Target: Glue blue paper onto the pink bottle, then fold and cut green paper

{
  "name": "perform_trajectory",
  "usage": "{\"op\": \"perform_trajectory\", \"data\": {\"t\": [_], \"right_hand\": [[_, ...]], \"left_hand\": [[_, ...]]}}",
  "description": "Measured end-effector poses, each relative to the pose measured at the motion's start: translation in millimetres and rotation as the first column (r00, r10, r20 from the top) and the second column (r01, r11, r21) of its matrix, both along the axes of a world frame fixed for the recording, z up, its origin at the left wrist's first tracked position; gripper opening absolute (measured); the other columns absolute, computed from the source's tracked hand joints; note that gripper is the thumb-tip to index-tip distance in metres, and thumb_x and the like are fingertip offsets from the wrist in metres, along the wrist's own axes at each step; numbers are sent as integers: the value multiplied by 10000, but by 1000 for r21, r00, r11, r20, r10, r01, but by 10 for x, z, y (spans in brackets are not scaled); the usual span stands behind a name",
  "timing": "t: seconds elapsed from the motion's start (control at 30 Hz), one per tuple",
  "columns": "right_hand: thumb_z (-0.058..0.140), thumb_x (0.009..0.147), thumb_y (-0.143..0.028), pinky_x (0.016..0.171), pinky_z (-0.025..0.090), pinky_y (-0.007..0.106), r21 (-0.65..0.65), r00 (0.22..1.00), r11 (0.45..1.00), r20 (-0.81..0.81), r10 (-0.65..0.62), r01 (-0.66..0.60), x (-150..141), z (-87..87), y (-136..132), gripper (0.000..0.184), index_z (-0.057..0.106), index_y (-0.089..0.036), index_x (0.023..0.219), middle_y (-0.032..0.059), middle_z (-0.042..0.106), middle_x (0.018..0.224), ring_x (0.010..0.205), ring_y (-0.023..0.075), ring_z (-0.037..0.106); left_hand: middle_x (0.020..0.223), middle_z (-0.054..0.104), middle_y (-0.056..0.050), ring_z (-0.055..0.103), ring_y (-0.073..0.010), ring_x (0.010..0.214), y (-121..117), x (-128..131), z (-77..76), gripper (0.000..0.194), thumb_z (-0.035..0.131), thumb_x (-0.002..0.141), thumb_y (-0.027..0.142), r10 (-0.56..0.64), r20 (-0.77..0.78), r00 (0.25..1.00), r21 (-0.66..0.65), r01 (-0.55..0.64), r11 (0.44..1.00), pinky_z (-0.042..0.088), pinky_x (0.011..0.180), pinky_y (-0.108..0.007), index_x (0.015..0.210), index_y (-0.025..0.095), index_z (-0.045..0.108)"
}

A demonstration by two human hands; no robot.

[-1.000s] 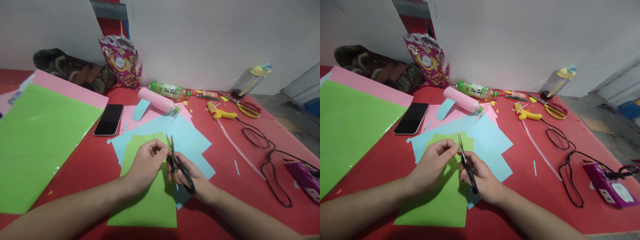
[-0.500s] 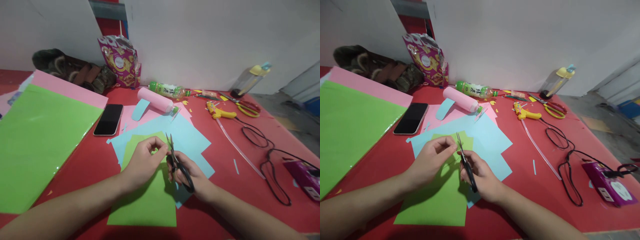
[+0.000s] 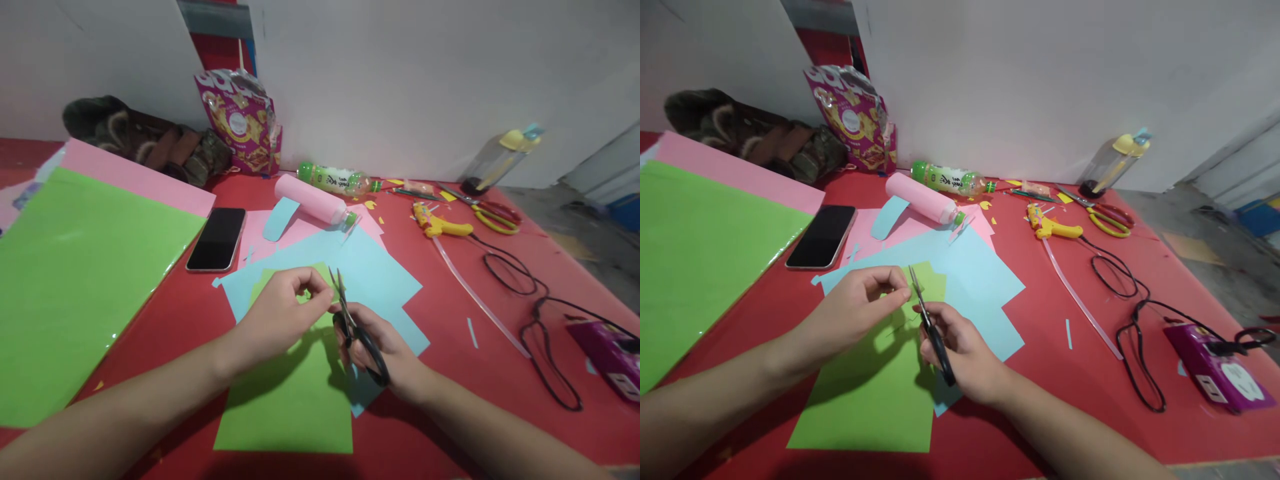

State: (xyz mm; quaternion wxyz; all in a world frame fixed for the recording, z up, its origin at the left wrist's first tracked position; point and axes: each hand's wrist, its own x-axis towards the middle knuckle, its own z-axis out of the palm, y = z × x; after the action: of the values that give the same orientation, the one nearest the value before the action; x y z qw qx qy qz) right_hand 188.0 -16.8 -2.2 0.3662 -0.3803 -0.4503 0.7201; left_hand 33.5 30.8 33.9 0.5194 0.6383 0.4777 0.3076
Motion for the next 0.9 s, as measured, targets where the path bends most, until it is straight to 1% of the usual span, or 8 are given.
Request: {"op": "perform_trajectory", "data": {"t": [0.33,0.6,0.9], "right_hand": [[630,601,-504,519,303,232,-51,1000,999,-17,8,-9,-6,9,2,542,426,-180,985,-44,405,669,547,62,386],[631,573,-532,511,305,233,-56,999,998,9,32,-32,3,31,7,571,433,-181,977,-46,407,657,547,66,405],[626,552,-557,501,286,226,-52,997,998,68,37,-33,-16,54,14,582,446,-172,950,-59,392,624,524,58,384]], "left_hand": [[561,520,29,464,-102,534,34,-28,66,132,477,682,195,-38,-64,997,-33,36,999,354,511,-206,553,171,483],[566,509,28,469,-112,562,94,-89,88,135,483,667,238,-87,-167,982,-16,85,996,361,536,-213,550,171,486],[614,533,19,495,-120,606,130,-131,131,132,472,677,255,-166,-259,952,-15,167,986,379,565,-220,592,163,512]]}}
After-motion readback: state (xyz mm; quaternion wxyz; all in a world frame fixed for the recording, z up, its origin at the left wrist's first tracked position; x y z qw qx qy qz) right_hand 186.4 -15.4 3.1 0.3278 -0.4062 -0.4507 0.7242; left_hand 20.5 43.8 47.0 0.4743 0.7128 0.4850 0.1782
